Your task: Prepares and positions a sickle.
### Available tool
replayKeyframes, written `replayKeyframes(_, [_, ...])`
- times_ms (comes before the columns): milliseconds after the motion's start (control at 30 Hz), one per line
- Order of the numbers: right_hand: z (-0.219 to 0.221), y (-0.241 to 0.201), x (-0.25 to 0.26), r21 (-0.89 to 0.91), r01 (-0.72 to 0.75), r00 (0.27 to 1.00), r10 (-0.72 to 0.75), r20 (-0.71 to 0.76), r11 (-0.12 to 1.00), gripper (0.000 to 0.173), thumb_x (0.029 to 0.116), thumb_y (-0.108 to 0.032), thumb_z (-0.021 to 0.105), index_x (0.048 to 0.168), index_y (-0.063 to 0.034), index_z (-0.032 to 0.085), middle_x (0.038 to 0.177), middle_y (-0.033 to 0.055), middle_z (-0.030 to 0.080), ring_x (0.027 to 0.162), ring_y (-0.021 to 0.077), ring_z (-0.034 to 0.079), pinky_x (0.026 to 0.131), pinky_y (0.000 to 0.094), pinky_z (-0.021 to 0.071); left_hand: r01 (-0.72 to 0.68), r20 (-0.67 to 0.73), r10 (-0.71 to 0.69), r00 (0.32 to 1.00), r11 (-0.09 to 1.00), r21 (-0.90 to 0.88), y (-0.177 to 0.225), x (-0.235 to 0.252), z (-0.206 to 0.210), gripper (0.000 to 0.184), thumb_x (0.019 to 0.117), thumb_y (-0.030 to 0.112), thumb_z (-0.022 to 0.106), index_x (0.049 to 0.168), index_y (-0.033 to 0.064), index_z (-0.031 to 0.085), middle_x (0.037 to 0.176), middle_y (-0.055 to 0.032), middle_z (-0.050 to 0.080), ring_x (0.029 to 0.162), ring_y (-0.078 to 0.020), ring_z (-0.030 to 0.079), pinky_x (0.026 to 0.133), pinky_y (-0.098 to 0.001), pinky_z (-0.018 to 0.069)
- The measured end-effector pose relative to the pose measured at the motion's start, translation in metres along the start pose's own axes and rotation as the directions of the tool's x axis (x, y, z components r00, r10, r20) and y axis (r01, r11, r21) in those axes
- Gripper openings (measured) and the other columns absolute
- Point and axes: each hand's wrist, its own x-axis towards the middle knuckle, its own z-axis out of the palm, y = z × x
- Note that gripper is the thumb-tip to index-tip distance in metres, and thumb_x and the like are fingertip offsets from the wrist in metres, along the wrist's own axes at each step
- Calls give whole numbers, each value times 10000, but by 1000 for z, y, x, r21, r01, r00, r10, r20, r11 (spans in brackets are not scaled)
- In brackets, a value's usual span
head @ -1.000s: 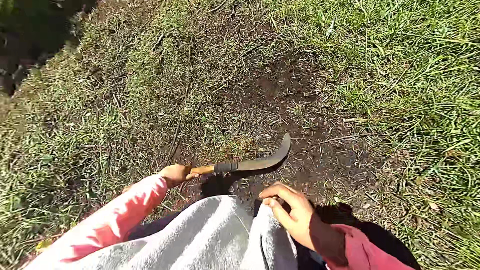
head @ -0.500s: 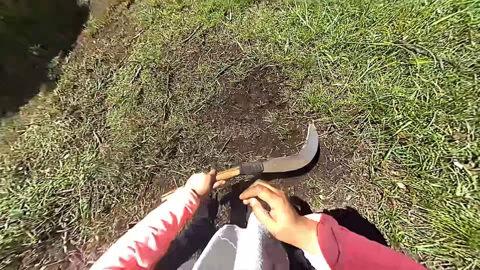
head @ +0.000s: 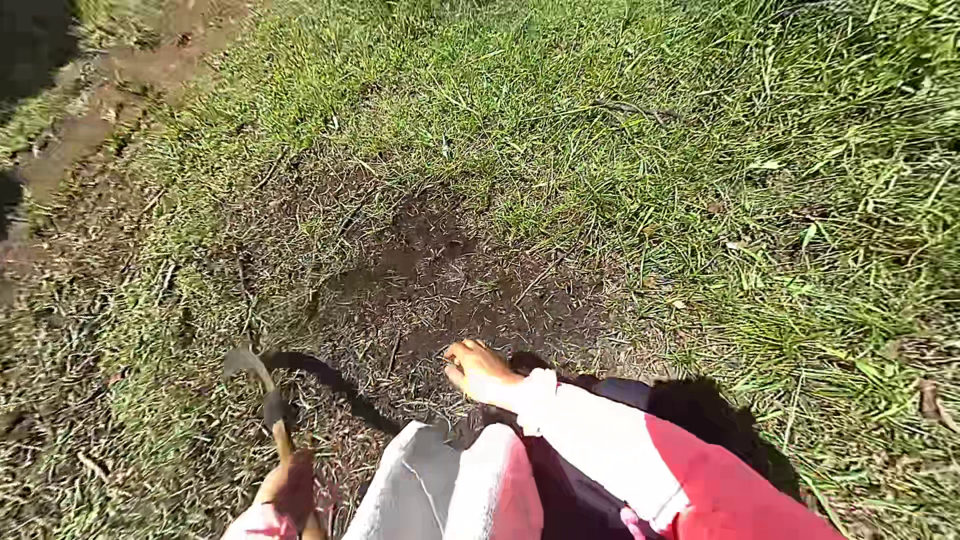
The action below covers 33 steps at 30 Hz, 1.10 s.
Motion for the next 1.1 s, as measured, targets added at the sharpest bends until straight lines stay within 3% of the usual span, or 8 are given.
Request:
replayKeyframes(133, [-3,5,17,105,-30,998,37,-59,994,484,1089,-342,478,1437,-11,535,1444,256,546,1391,391,485,1176,541,360,-100,85,130,988,951,-292,54,-36,13,192,1053,183,444,870,148,487,574,86,426,456,-23,411,449,-196,396])
replayKeyframes(333, [-22,-6,22,537,27,991,48,-127,843,652,1082,-475,464,1503,23,444,1454,283,539,1373,400,518,1149,571,388,-326,225,312,923,945,28,166,-115,86,88,1014,143,536,1029,57,544,610,42,455,454,-35,430,427,-197,384])
replayKeyframes(433, [-52,-13,8,833,70,980,116,-159,548,635,1082,-326,534,1530,85,350,1486,295,494,1374,352,510,1163,486,381,-508,385,428,818,851,134,195,-169,141,295,980,108,604,1239,-17,539,792,-34,566,586,-80,531,547,-253,469])
replayKeyframes(567, [-84,40,14,952,305,829,484,-279,26,439,1081,-276,541,1427,-42,407,903,106,653,695,144,666,647,284,581,-751,669,440,599,598,279,208,-198,204,649,960,214,630,1523,43,355,1115,-225,654,903,-320,684,812,-529,561])
replayKeyframes(700, [-93,83,-32,834,534,669,673,-316,-140,388,1070,-411,516,1335,-128,491,935,10,588,733,103,606,665,272,548,-878,869,279,408,380,290,219,-207,206,600,1021,290,580,1523,39,369,1116,-232,678,958,-357,697,864,-566,551])
replayKeyframes(800, [-54,91,-22,739,609,715,603,-355,-287,317,1081,-382,490,1235,-113,555,848,18,626,687,120,643,650,288,585,-898,901,267,341,376,228,217,-207,204,551,1028,277,541,1499,33,391,1015,-178,682,826,-283,699,777,-506,577])
replayKeyframes(967, [-19,90,-30,805,539,700,662,-265,-247,141,1081,-108,473,1191,-34,523,759,14,556,603,97,576,574,244,537,-969,985,31,173,-175,175,240,-176,200,558,1076,506,438,1421,94,591,1201,-273,691,1145,-477,653,962,-706,460])
replayKeyframes(1100, [16,141,-42,917,396,415,901,-128,-53,389,1039,-172,611,1373,-40,460,714,1,481,509,83,477,485,231,451,-868,990,-130,58,-497,-15,274,-172,209,495,1063,510,475,1393,166,609,1143,-242,711,1086,-470,677,908,-695,497])
